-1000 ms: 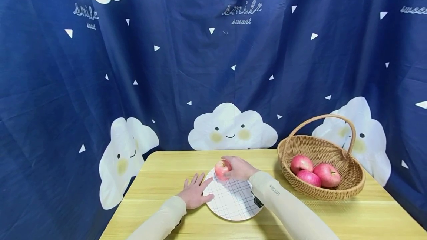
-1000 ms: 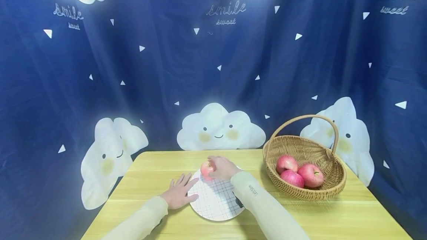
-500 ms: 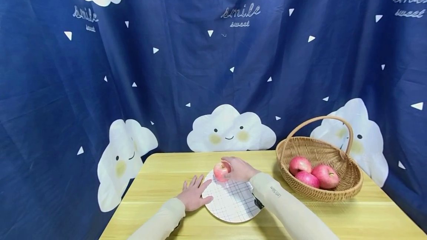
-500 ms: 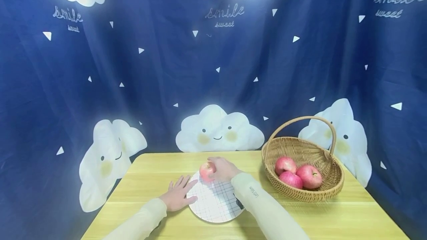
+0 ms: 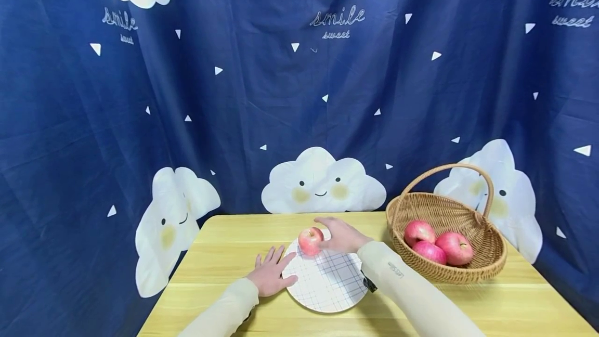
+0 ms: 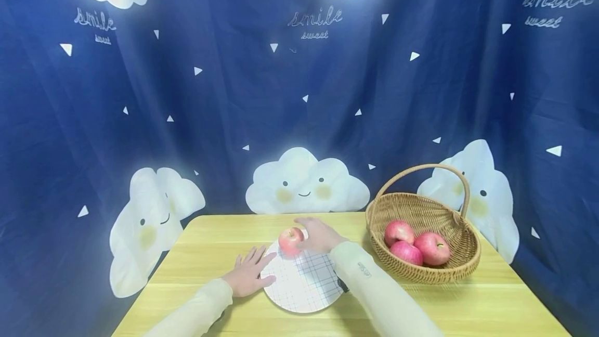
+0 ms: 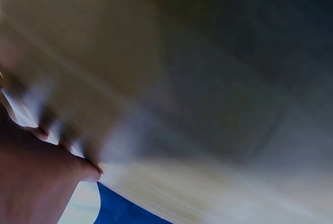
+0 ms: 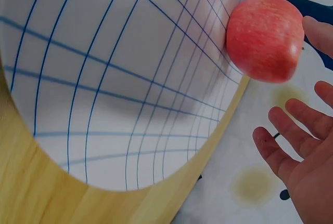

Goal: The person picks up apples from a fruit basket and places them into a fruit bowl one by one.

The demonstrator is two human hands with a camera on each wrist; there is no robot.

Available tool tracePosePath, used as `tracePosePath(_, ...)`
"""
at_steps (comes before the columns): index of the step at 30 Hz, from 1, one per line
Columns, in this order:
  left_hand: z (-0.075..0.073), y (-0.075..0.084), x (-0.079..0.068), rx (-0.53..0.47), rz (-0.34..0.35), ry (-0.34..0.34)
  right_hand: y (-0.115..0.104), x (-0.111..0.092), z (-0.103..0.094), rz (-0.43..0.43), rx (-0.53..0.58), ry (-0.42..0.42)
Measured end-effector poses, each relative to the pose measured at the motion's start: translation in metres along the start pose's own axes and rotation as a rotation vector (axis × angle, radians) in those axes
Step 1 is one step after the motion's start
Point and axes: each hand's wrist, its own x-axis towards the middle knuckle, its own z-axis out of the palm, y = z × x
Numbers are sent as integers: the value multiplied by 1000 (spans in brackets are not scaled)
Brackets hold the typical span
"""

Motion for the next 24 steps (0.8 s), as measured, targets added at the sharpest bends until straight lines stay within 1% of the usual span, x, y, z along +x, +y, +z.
tracePosePath(5,-4,3,2,8,9,6,3,-6,-14,-34,-10,24)
tracePosePath(8,-6,4,-2,14,13,5,6,-10,-16,-46,-2,31)
tracePosePath(13,-7,5,-11,0,12,-1,7,-19,-19,-56,6,19)
tracePosePath(18,-6,5,-8,0,10,0,8,-27,-31,-67,-7,20)
tracePosePath(24,-8,6,-6,-7,10,-8,12,-37,-44,-89,19,36)
